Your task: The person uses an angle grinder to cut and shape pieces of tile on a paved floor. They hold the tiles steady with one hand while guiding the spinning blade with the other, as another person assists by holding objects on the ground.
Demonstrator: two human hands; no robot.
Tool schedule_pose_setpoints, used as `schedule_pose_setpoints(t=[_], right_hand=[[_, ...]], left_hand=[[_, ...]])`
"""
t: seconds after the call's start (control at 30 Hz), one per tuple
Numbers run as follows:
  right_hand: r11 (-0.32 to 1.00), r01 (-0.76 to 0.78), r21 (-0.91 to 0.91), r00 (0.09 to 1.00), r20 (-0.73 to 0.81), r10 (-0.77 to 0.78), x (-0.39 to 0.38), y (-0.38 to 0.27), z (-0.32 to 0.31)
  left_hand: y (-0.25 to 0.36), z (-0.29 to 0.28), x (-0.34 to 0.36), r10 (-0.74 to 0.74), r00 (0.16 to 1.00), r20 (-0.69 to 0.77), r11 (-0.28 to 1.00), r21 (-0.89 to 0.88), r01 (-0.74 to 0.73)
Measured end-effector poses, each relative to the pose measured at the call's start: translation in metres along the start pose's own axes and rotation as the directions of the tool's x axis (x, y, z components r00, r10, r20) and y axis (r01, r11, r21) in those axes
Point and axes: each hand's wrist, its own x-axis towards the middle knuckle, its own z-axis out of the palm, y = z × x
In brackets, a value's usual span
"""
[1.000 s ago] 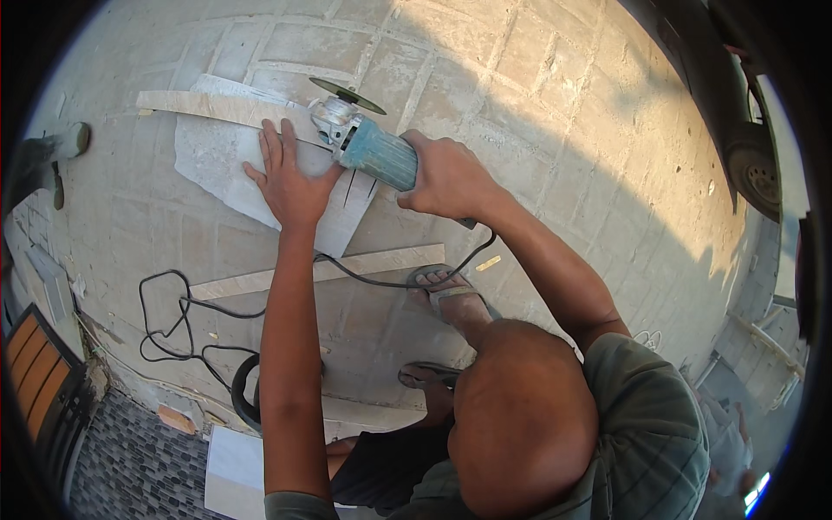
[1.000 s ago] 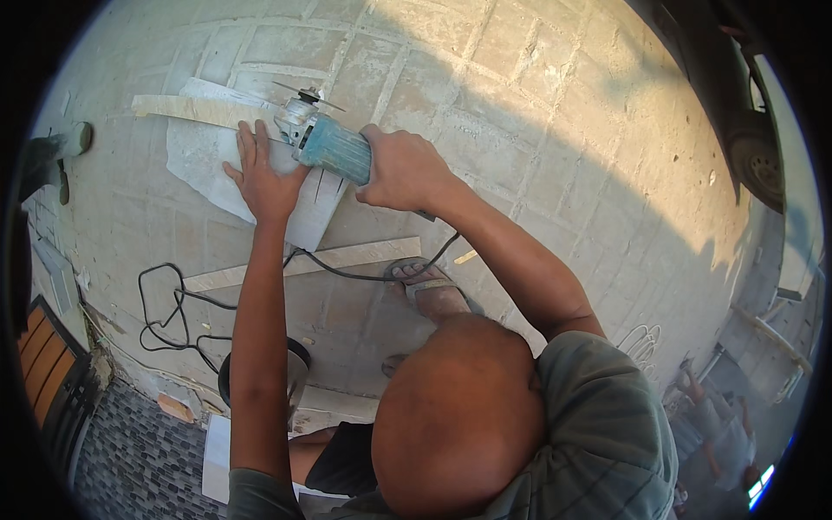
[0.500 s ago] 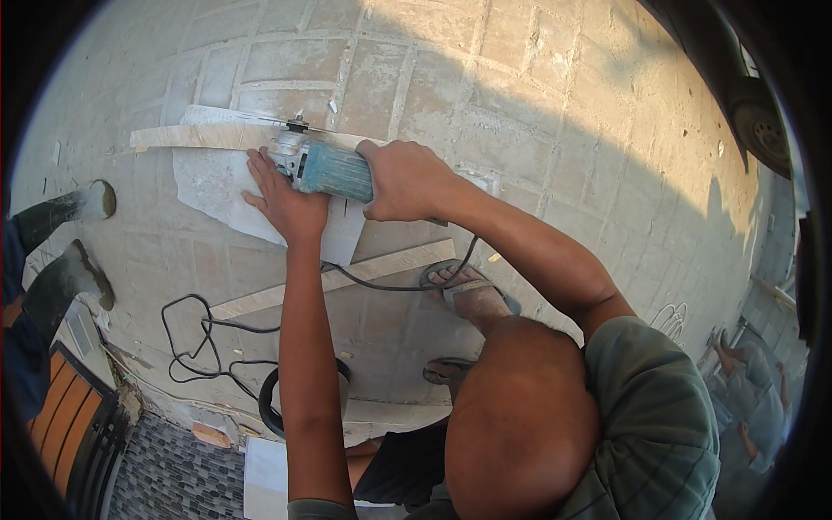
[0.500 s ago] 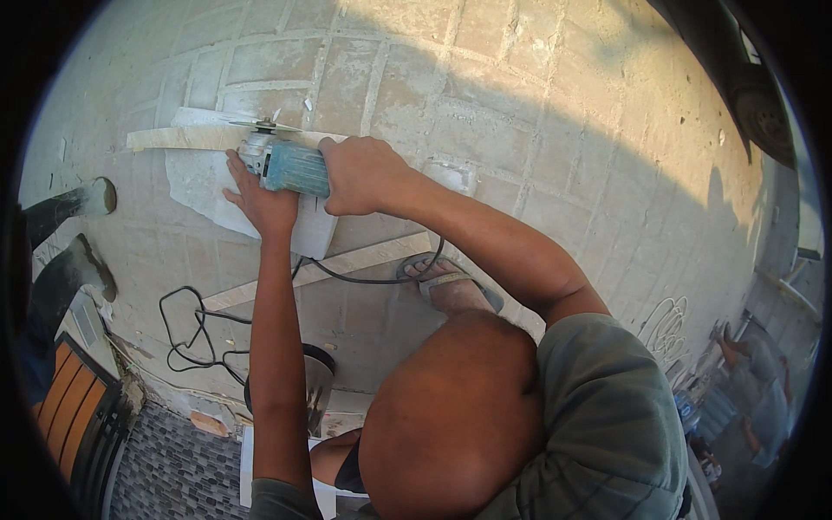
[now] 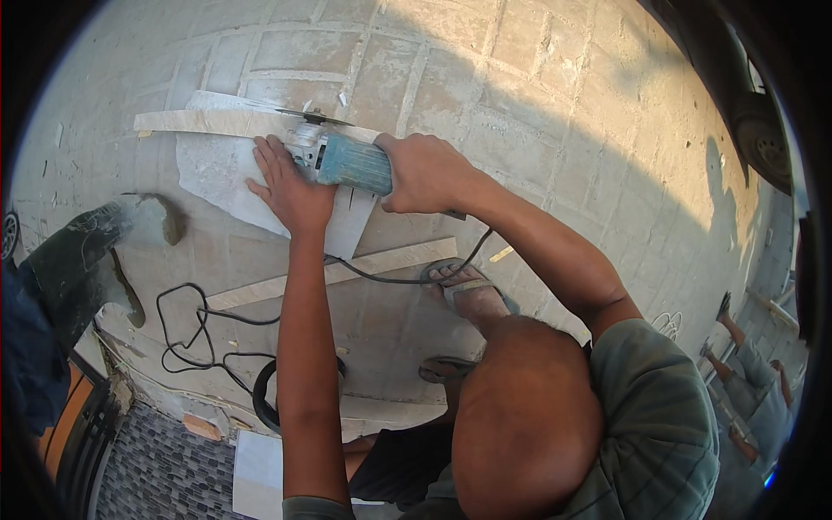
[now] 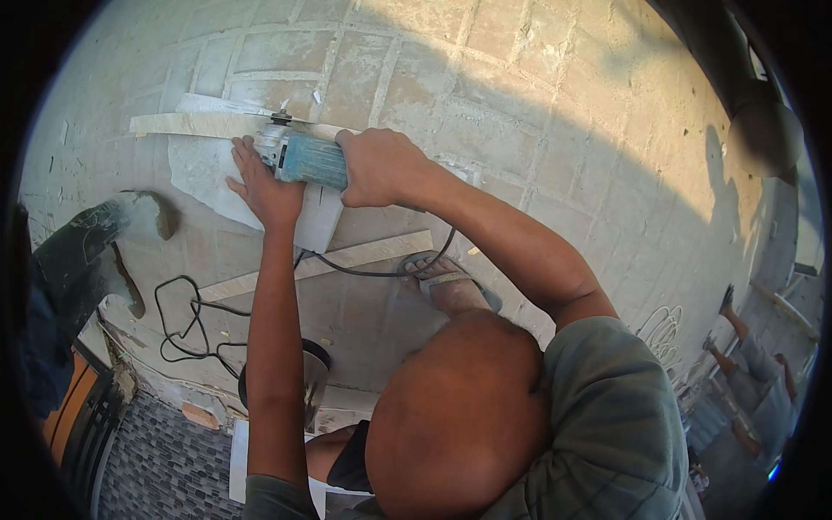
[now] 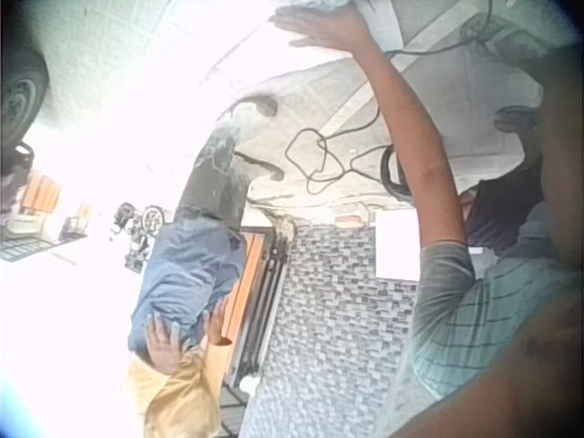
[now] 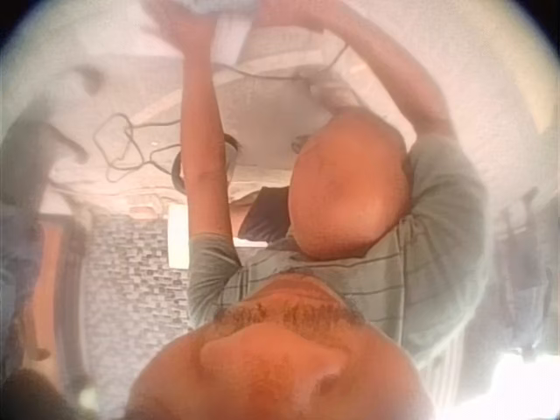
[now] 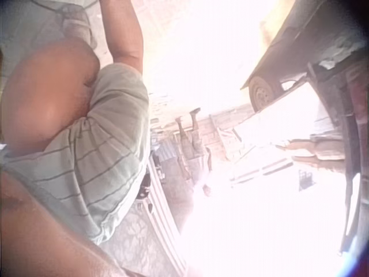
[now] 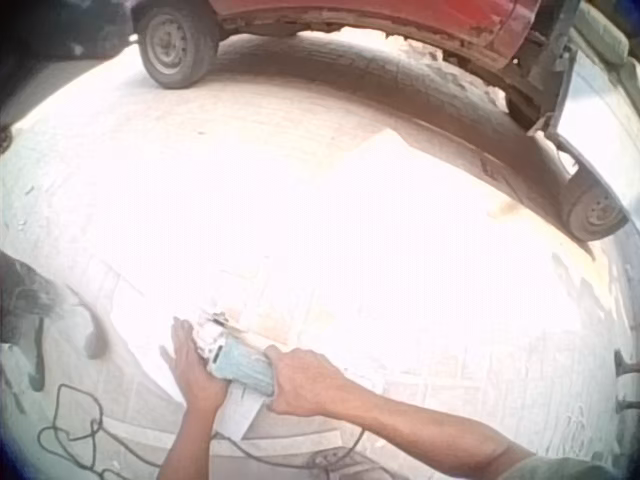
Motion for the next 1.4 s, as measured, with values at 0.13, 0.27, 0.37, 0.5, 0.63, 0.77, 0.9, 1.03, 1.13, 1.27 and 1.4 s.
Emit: schedule_pose_setpoints(t=[0.13, 0.27, 0.37, 0.5, 0.63, 0.77, 0.9, 1.03, 1.13, 1.27, 1.4], right_hand=[[1.000, -0.023, -0.009, 0.999, 0.022, 0.023, -0.006, 0.003, -0.003], [1.000, -0.010, 0.002, 1.000, 0.013, 0.010, -0.010, 0.007, -0.003], [1.000, -0.005, -0.007, 1.000, 0.006, 0.005, -0.013, 0.008, -0.003], [1.000, 0.000, -0.009, 1.000, -0.001, 0.000, -0.015, 0.010, -0.002], [1.000, -0.009, -0.003, 1.000, 0.004, 0.009, -0.015, 0.010, -0.003], [1.000, -0.004, -0.002, 1.000, -0.015, 0.004, -0.012, 0.009, -0.002], [1.000, 0.001, -0.004, 1.000, -0.003, -0.001, -0.010, 0.011, -0.001], [1.000, -0.002, -0.017, 1.000, 0.015, 0.002, -0.010, 0.011, -0.002], [1.000, -0.004, -0.023, 1.000, 0.014, 0.005, -0.009, 0.012, -0.001], [0.999, -0.016, -0.029, 0.999, 0.031, 0.017, -0.009, 0.012, -0.003], [0.999, -0.012, -0.033, 1.000, 0.011, 0.013, -0.012, 0.012, -0.001]], left_hand=[[-0.004, 0.004, -0.002, 0.032, 0.999, -0.038, 1.000, 0.004, -0.031], [-0.006, 0.006, -0.002, 0.046, 0.998, -0.047, 0.999, 0.011, -0.045], [-0.004, 0.005, -0.003, 0.042, 0.998, -0.040, 0.999, 0.021, -0.041], [-0.004, 0.003, -0.002, 0.034, 0.999, -0.033, 0.999, 0.037, -0.033], [-0.004, 0.004, -0.003, 0.043, 0.998, -0.040, 0.998, 0.044, -0.042], [-0.004, 0.004, -0.002, 0.030, 0.999, -0.035, 0.999, 0.036, -0.029], [-0.005, 0.005, -0.002, 0.033, 0.999, -0.033, 0.999, 0.037, -0.032], [-0.004, 0.005, -0.003, 0.036, 0.999, -0.037, 0.999, 0.035, -0.034], [-0.004, 0.004, -0.003, 0.033, 0.999, -0.039, 0.999, 0.034, -0.032], [-0.003, 0.005, -0.002, 0.035, 0.999, -0.041, 0.999, 0.038, -0.033], [-0.003, 0.005, -0.003, 0.036, 0.998, -0.050, 0.999, 0.041, -0.034]])
